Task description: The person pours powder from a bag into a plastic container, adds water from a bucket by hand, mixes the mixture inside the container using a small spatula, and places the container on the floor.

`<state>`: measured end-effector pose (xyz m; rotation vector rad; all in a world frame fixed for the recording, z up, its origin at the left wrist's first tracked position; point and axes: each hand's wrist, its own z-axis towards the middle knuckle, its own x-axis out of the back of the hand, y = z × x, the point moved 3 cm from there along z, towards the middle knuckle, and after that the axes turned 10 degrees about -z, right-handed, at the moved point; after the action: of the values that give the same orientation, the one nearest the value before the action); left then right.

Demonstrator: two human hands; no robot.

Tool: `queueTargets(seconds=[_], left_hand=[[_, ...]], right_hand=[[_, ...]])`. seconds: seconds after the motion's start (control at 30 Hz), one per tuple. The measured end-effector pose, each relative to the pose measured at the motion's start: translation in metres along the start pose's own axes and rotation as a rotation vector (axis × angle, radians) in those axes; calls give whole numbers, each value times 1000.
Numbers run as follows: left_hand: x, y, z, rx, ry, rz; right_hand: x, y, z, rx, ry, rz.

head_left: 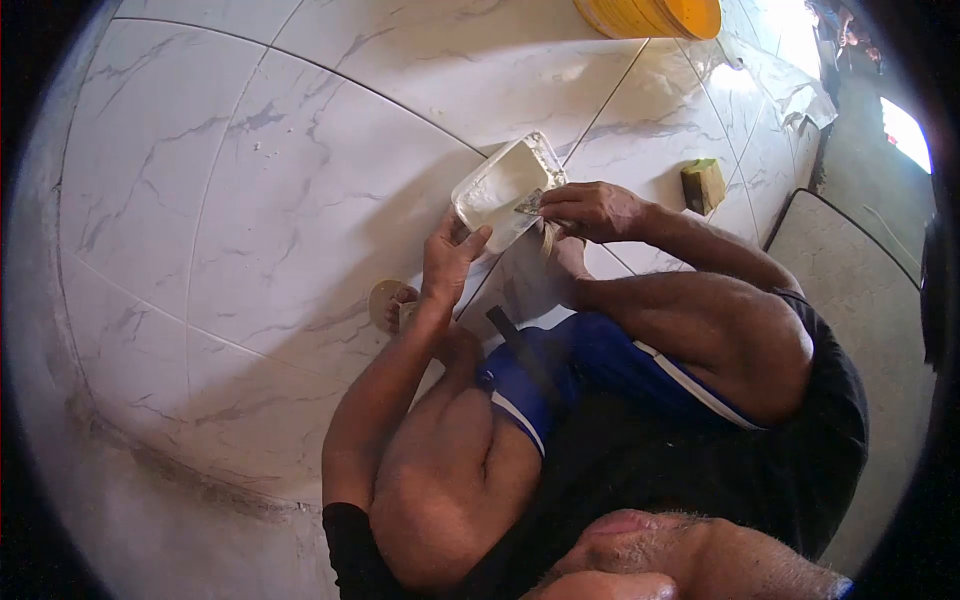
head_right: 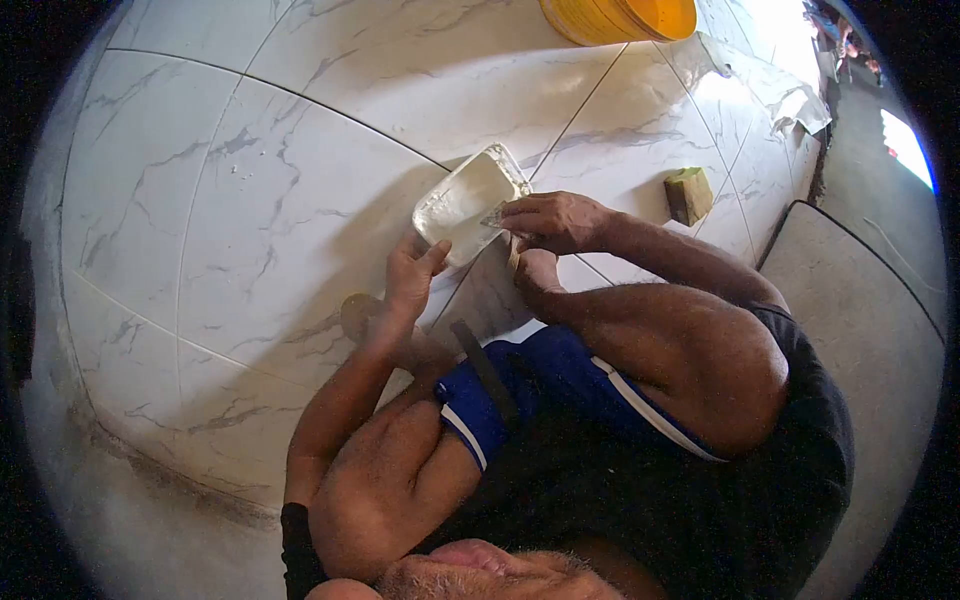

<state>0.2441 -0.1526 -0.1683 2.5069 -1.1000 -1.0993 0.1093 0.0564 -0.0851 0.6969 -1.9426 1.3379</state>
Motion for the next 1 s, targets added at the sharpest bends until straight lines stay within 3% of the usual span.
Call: queueTargets(seconds=[0.43,0.67,1.0], left_hand=[[4,-12,4,-30,-20,-87],[4,-10,6,-35,-19,-8],[6,-17,7,-69,-28,-18]], right_hand=[[29,6,3,-25,-68,71],[30,7,16,-18,49,119],[31,5,7,-66,-87,164]])
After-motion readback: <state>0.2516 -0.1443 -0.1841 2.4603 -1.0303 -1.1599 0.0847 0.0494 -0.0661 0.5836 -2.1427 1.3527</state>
